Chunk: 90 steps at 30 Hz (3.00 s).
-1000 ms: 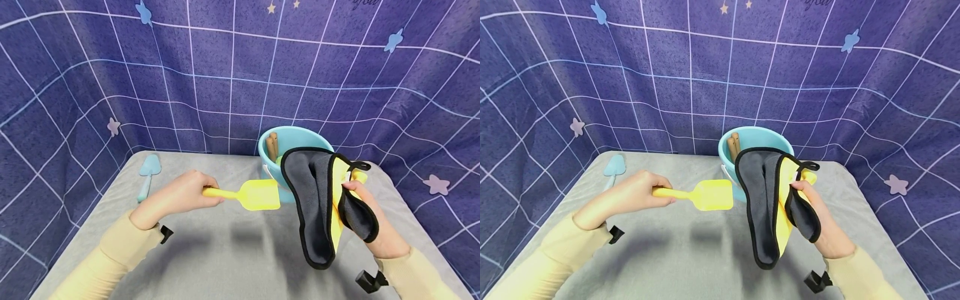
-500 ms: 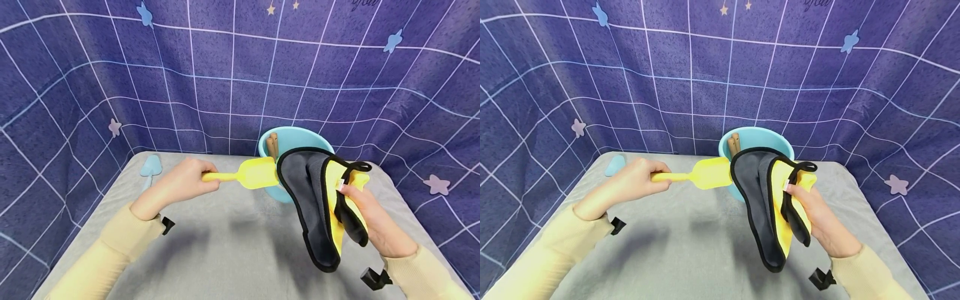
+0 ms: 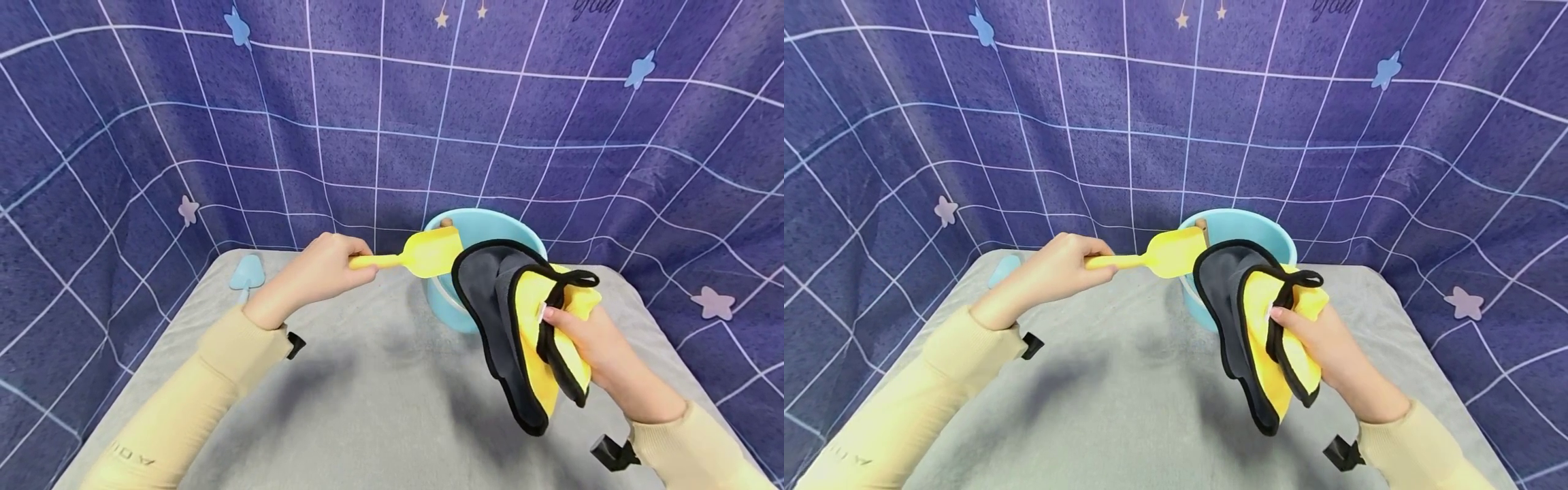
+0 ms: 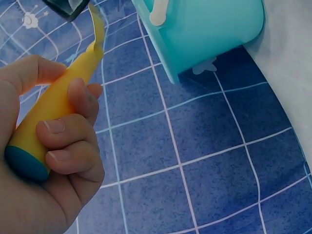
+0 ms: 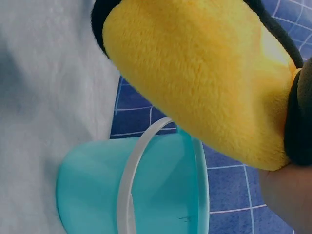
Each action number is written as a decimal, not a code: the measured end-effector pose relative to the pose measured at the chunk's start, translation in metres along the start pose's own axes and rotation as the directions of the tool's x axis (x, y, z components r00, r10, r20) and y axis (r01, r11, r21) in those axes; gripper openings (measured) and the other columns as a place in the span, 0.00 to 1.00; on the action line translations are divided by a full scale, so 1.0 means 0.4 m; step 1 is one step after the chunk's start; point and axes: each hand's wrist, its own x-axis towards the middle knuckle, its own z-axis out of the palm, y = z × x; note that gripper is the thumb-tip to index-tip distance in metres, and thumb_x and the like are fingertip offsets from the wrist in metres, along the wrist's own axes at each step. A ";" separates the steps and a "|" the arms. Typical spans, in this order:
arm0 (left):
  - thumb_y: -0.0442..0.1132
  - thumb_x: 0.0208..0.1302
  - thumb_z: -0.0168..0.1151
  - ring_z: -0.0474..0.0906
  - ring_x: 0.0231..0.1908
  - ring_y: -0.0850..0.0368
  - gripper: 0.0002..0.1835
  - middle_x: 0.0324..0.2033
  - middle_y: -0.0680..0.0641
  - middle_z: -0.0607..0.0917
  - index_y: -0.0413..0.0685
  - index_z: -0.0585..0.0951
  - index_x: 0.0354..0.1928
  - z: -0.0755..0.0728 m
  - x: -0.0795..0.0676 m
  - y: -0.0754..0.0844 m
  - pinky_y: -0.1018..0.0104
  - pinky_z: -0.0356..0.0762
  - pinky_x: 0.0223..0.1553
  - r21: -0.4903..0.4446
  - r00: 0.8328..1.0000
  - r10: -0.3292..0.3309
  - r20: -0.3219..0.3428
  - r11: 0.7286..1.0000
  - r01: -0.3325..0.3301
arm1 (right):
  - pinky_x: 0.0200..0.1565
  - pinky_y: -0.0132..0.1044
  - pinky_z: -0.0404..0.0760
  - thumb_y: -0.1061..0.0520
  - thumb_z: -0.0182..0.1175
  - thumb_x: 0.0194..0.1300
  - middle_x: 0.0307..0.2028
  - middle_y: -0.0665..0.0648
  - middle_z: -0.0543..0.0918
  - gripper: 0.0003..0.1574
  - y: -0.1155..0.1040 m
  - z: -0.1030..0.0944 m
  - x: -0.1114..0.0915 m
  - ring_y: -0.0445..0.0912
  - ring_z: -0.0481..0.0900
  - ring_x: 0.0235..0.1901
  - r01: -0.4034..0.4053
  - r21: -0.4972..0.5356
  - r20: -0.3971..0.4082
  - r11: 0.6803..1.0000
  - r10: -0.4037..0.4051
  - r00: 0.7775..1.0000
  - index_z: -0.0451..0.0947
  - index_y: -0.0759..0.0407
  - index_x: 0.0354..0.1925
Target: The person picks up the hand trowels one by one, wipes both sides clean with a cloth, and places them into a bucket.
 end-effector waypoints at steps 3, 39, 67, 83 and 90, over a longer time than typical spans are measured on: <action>0.42 0.51 0.58 0.66 0.15 0.61 0.05 0.15 0.55 0.74 0.53 0.82 0.25 0.011 0.025 -0.002 0.67 0.65 0.20 0.009 1.000 0.002 0.002 1.000 -0.002 | 0.28 0.36 0.82 0.67 0.57 0.63 0.31 0.51 0.80 0.13 -0.001 0.006 0.000 0.44 0.82 0.26 0.040 -0.074 0.015 0.996 -0.039 0.999 0.72 0.53 0.44; 0.43 0.53 0.61 0.72 0.24 0.58 0.06 0.22 0.52 0.79 0.49 0.82 0.28 0.118 0.217 0.008 0.69 0.69 0.26 0.028 0.989 -0.009 0.148 1.000 0.005 | 0.27 0.24 0.70 0.66 0.71 0.42 0.26 0.41 0.74 0.25 0.082 0.023 0.044 0.34 0.71 0.25 0.552 -0.653 0.364 0.518 -0.424 0.829 0.74 0.49 0.38; 0.34 0.51 0.63 0.72 0.26 0.57 0.03 0.25 0.51 0.81 0.47 0.82 0.29 0.179 0.281 0.047 0.70 0.69 0.29 0.066 0.995 -0.015 0.099 0.998 0.009 | 0.25 0.24 0.68 0.64 0.69 0.44 0.24 0.39 0.70 0.22 0.101 0.052 0.065 0.33 0.67 0.23 0.611 -0.628 0.439 0.482 -0.429 0.789 0.73 0.46 0.36; 0.40 0.50 0.70 0.76 0.29 0.57 0.09 0.27 0.52 0.81 0.48 0.79 0.30 0.234 0.307 0.048 0.67 0.73 0.35 0.113 0.995 0.037 0.097 0.992 -0.048 | 0.26 0.24 0.69 0.61 0.71 0.42 0.27 0.39 0.73 0.27 0.113 0.047 0.068 0.33 0.69 0.24 0.626 -0.637 0.479 0.449 -0.406 0.778 0.75 0.46 0.42; 0.39 0.53 0.70 0.78 0.29 0.59 0.17 0.33 0.50 0.82 0.44 0.78 0.44 0.243 0.315 0.046 0.69 0.76 0.32 0.040 0.989 0.029 0.146 0.999 -0.035 | 0.31 0.24 0.68 0.61 0.71 0.36 0.33 0.41 0.79 0.31 0.128 0.040 0.077 0.34 0.70 0.28 0.695 -0.636 0.537 0.335 -0.454 0.711 0.77 0.48 0.44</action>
